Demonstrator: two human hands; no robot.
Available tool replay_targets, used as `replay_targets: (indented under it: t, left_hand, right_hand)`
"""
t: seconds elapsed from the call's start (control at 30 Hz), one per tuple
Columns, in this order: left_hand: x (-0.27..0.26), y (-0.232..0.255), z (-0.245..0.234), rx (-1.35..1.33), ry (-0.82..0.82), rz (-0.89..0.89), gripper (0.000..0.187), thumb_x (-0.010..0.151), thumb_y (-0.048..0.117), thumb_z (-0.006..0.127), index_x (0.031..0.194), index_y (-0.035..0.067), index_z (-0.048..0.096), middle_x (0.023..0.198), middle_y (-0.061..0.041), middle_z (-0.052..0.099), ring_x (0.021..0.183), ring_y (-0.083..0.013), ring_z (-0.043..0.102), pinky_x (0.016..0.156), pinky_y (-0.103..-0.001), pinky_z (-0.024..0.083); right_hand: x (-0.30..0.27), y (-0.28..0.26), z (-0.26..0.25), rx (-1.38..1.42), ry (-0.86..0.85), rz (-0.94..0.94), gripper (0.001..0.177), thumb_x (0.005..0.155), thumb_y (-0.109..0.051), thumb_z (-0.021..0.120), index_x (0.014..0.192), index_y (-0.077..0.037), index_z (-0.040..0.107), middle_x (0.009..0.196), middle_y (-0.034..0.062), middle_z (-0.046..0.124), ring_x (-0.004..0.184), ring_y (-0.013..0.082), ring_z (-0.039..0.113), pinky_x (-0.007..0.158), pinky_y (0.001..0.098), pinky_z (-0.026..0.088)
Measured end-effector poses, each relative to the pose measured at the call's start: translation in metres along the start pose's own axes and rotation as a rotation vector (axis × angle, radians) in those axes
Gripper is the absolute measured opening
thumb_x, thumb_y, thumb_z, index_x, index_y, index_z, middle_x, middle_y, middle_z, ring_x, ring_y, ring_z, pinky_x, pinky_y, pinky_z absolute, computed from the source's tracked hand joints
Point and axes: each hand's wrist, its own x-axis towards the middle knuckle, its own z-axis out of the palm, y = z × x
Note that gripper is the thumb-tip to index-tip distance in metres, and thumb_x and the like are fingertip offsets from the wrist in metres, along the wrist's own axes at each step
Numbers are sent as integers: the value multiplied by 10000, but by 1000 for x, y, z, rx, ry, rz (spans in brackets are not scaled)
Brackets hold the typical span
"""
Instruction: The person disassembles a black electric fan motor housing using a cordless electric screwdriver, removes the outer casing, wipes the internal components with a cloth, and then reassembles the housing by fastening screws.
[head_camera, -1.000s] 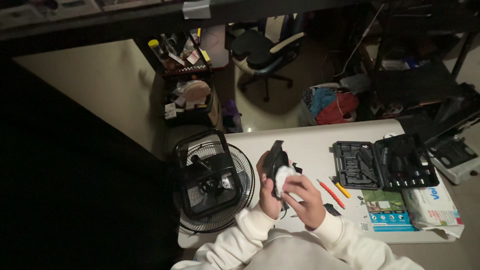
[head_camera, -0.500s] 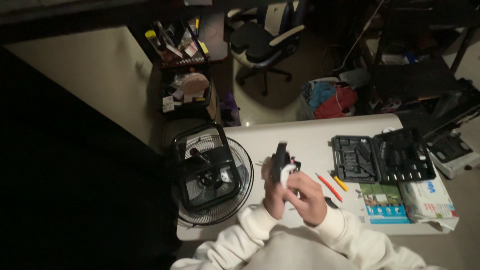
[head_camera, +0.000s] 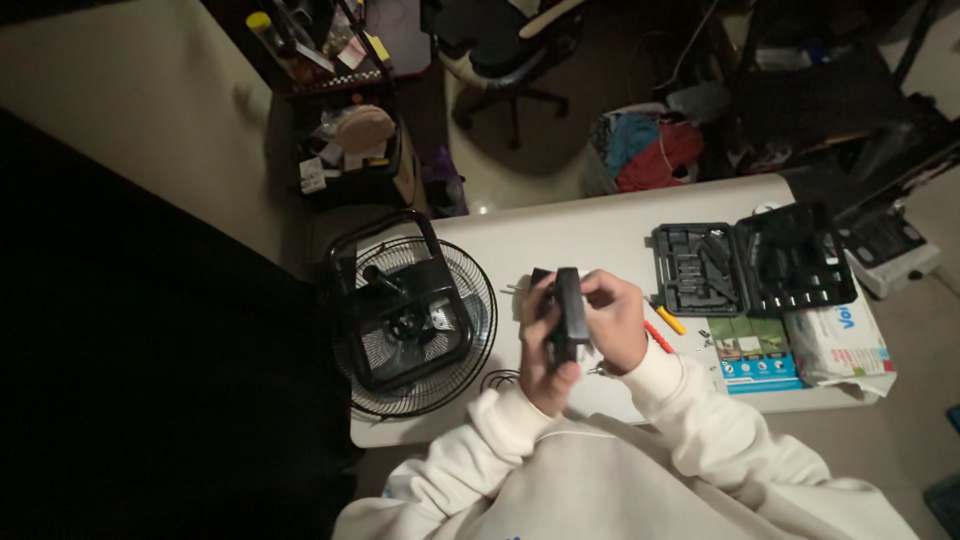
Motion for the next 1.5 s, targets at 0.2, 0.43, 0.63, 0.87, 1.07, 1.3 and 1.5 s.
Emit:
replay_targets:
  t: [0.2, 0.43, 0.63, 0.87, 1.07, 1.3, 1.5]
  left_hand:
    - [32, 13, -9, -770, 293, -472, 834, 1026, 665, 443, 1537, 7, 420, 1540, -252, 466, 1374, -423, 497, 1184, -520, 413]
    - [50, 33, -35, -1015, 252, -530, 924, 959, 721, 438, 1558, 19, 402, 1541, -282, 507, 1339, -405, 547, 1126, -473, 473]
    - [30, 16, -17, -941, 371, -573, 920, 932, 692, 462, 1538, 3, 413, 1510, -225, 503, 1388, -369, 501, 1175, -471, 418]
    - [14, 5, -22, -898, 282, -554, 866, 960, 649, 456, 1513, -17, 430, 1491, -201, 531, 1394, -357, 503, 1196, -474, 396]
    - [37, 20, -23, -937, 129, -589, 905, 1007, 698, 375, 1530, -37, 449, 1540, -256, 519, 1415, -364, 520, 1223, -468, 397]
    - [29, 6, -24, -1144, 127, -672, 846, 993, 676, 416, 1575, 63, 402, 1503, -229, 531, 1325, -382, 573, 1101, -480, 500]
    - [-2, -15, -12, -1167, 217, -716, 840, 1075, 643, 487, 1531, -57, 399, 1378, -255, 539, 1217, -370, 579, 873, -412, 480]
  right_hand:
    - [-11, 0, -6, -54, 43, -145, 113, 883, 32, 719, 961, -3, 645, 903, 37, 649, 746, 75, 604, 620, 219, 504]
    - [-16, -72, -24, -446, 301, -749, 208, 900, 29, 712, 1079, -42, 632, 1158, 81, 584, 917, 194, 609, 752, 309, 502]
    - [-3, -109, 2, -909, -137, -1136, 392, 753, 4, 810, 1121, 13, 675, 1136, 131, 672, 877, 299, 617, 768, 372, 537]
    - [-5, -96, 9, -926, -272, -1140, 398, 752, 0, 769, 1134, 48, 672, 1110, 124, 682, 877, 284, 630, 776, 380, 547]
    - [-4, -71, -18, -595, -260, -958, 291, 774, 44, 719, 1052, -33, 682, 1018, 51, 678, 874, 226, 629, 778, 362, 507]
    - [1, -102, -29, -720, 147, -944, 218, 848, 56, 738, 1033, -54, 700, 1046, 82, 623, 944, 258, 576, 780, 370, 455]
    - [9, -114, -9, -1085, -131, -1092, 569, 689, -64, 786, 1249, -106, 699, 958, 55, 596, 861, 273, 548, 754, 421, 436]
